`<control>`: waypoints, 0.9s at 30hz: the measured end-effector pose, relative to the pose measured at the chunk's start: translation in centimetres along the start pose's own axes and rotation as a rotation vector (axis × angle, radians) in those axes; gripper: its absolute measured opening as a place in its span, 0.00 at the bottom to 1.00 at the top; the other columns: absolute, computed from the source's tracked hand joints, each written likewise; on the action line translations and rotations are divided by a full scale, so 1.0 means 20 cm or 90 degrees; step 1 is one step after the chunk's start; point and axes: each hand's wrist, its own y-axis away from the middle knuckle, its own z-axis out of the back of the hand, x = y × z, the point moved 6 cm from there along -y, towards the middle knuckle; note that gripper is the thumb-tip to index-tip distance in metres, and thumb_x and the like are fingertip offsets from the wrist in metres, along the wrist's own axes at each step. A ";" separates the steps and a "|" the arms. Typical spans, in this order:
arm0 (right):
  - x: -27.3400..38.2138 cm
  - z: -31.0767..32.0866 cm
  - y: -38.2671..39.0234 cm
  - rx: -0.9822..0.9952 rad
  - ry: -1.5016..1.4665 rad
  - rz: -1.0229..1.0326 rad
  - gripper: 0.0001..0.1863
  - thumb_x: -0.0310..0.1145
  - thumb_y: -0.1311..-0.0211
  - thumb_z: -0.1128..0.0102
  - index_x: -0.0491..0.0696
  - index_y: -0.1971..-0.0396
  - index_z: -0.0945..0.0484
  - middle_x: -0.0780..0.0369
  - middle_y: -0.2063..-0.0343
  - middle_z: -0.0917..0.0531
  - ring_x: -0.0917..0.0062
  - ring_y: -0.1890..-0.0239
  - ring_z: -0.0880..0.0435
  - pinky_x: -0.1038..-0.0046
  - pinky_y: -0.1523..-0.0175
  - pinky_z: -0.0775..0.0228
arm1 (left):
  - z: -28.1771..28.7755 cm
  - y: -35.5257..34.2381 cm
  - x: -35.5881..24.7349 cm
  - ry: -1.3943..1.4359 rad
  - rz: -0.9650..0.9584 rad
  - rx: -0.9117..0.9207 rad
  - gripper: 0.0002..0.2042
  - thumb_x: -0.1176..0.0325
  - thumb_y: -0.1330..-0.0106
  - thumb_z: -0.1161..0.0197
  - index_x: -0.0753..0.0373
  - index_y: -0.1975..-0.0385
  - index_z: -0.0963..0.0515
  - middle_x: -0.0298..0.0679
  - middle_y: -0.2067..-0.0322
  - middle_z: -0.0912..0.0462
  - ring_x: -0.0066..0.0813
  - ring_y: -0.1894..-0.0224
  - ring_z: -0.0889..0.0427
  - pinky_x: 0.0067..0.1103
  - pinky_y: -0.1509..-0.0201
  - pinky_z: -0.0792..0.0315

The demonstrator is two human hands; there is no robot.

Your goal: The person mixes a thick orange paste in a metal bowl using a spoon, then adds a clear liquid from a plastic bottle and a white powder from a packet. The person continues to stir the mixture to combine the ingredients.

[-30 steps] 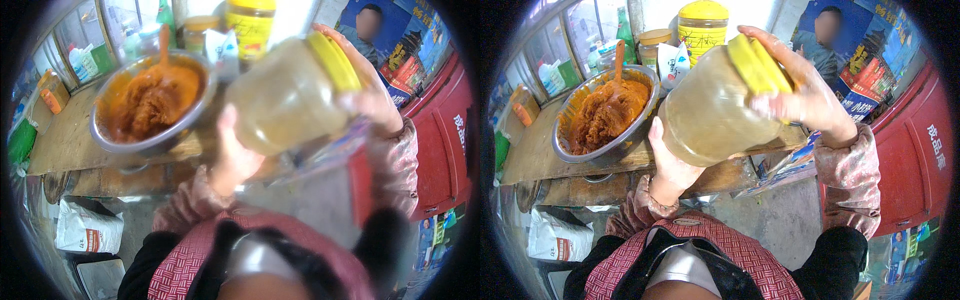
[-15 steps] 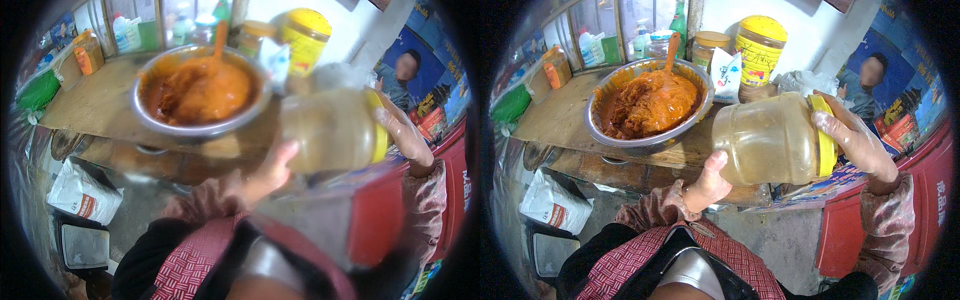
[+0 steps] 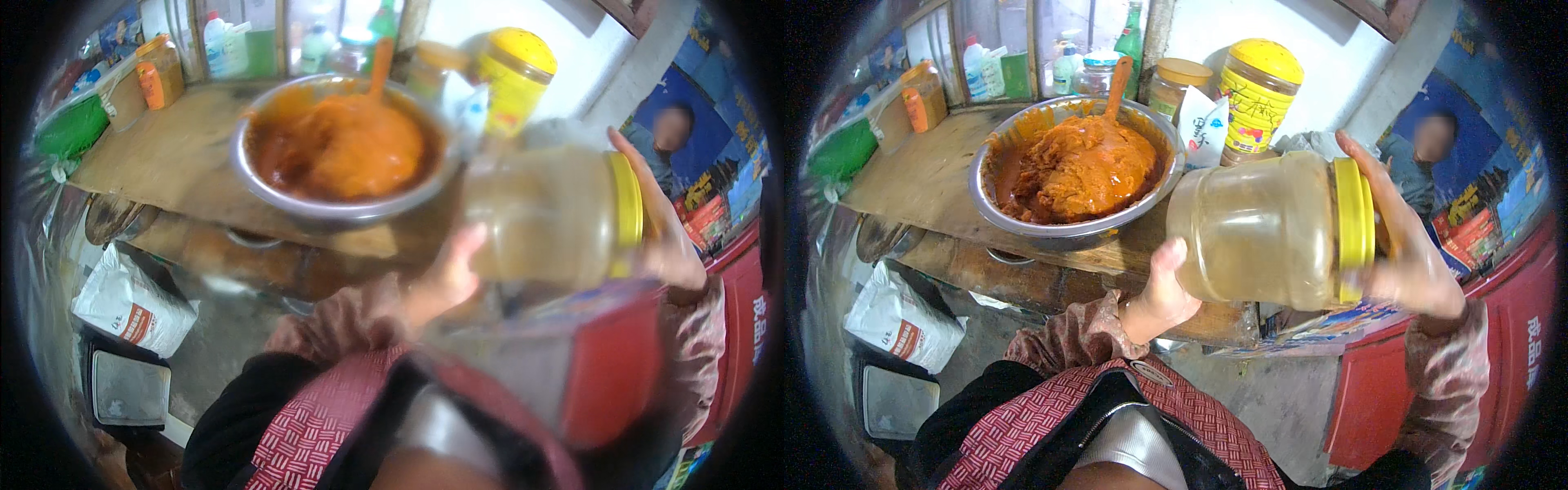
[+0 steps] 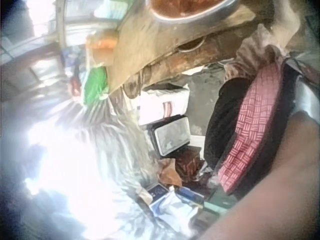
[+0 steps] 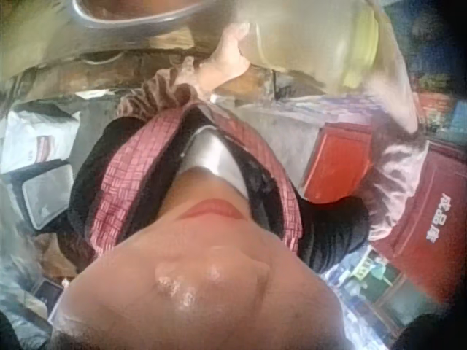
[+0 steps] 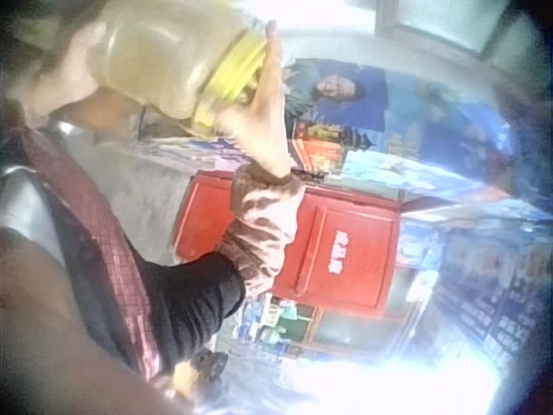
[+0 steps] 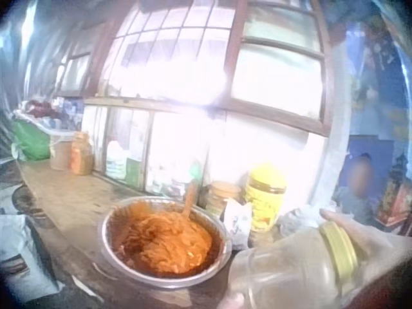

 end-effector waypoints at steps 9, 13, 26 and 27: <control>-0.16 0.01 0.02 -0.040 -0.165 -0.149 0.49 0.58 0.53 0.47 0.40 0.40 0.55 0.53 0.40 0.48 0.69 0.38 0.51 0.71 0.38 0.59 | 0.10 0.04 0.09 0.009 0.069 -0.058 0.32 0.45 0.42 0.59 0.64 0.44 0.45 0.43 0.47 0.36 0.33 0.44 0.37 0.30 0.41 0.43; -0.15 -0.04 -0.03 -0.056 -0.142 -0.115 0.51 0.53 0.62 0.38 0.40 0.41 0.51 0.52 0.44 0.42 0.69 0.40 0.46 0.70 0.38 0.58 | 0.08 0.04 0.09 0.018 0.059 -0.068 0.34 0.44 0.43 0.59 0.64 0.44 0.46 0.43 0.47 0.37 0.33 0.44 0.37 0.31 0.41 0.43; 0.12 0.19 0.22 -0.284 -0.247 0.210 0.28 0.50 0.49 0.49 0.46 0.53 0.33 0.53 0.55 0.30 0.65 0.51 0.32 0.65 0.46 0.42 | -0.01 0.09 0.21 0.359 0.215 -0.072 0.31 0.42 0.44 0.58 0.60 0.47 0.39 0.42 0.48 0.35 0.35 0.46 0.36 0.33 0.42 0.43; 0.01 0.30 0.19 -0.405 -0.439 0.162 0.30 0.49 0.49 0.50 0.43 0.50 0.35 0.54 0.52 0.31 0.68 0.50 0.32 0.68 0.46 0.43 | 0.00 0.11 0.22 0.385 0.232 -0.070 0.30 0.44 0.43 0.57 0.60 0.48 0.37 0.41 0.49 0.33 0.35 0.46 0.35 0.33 0.42 0.42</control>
